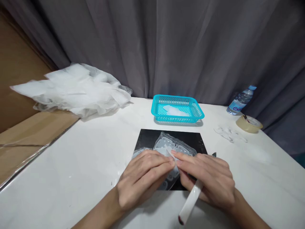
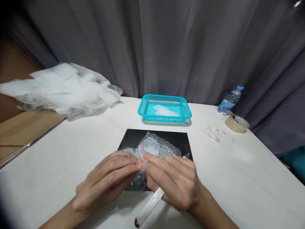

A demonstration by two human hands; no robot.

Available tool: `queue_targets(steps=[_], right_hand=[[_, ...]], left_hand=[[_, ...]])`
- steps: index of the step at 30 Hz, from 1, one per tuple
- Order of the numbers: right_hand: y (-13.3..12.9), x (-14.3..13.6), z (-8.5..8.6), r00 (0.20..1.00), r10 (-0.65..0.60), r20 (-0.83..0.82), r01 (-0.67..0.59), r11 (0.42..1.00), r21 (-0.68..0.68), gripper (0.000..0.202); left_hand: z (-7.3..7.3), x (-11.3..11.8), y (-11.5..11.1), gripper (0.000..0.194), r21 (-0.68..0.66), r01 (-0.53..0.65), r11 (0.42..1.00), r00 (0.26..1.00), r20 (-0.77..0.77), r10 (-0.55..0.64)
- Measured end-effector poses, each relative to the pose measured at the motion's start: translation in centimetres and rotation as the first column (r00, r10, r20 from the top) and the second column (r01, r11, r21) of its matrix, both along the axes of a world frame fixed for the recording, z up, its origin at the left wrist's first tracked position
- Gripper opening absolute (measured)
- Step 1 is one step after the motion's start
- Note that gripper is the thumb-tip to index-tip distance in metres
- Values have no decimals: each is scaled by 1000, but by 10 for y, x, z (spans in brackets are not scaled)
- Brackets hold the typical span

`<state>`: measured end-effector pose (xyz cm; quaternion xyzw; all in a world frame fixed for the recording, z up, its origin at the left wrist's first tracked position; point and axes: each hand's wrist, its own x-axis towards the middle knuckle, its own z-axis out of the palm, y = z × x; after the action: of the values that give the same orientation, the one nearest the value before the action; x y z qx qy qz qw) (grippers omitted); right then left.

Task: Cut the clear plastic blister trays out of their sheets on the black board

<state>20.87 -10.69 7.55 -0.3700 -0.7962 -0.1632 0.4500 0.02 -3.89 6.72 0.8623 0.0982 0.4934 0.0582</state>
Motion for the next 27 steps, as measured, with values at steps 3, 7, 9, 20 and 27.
queue_targets(steps=[3,7,9,20,27], right_hand=[[0,3,-3,998,-3,55,2,1000,5,21],[0,3,-3,999,-14,52,13,1000,12,19],[1,2,-3,998,-30,52,28,999,32,18],[3,0,0,999,-37,29,36,998,45,22],[4,1,0,990,-12,-143,8,1000,-30,26]], left_hand=[[-3,-1,-1,22,-9,10,1000,1000,-4,-10],[-5,-2,-1,24,-15,13,1000,1000,-10,-13],[-6,-2,-1,25,-2,20,1000,1000,-21,-20],[-10,0,-3,28,-1,11,1000,999,-33,-11],[-8,2,-4,27,-4,-54,999,998,-13,54]])
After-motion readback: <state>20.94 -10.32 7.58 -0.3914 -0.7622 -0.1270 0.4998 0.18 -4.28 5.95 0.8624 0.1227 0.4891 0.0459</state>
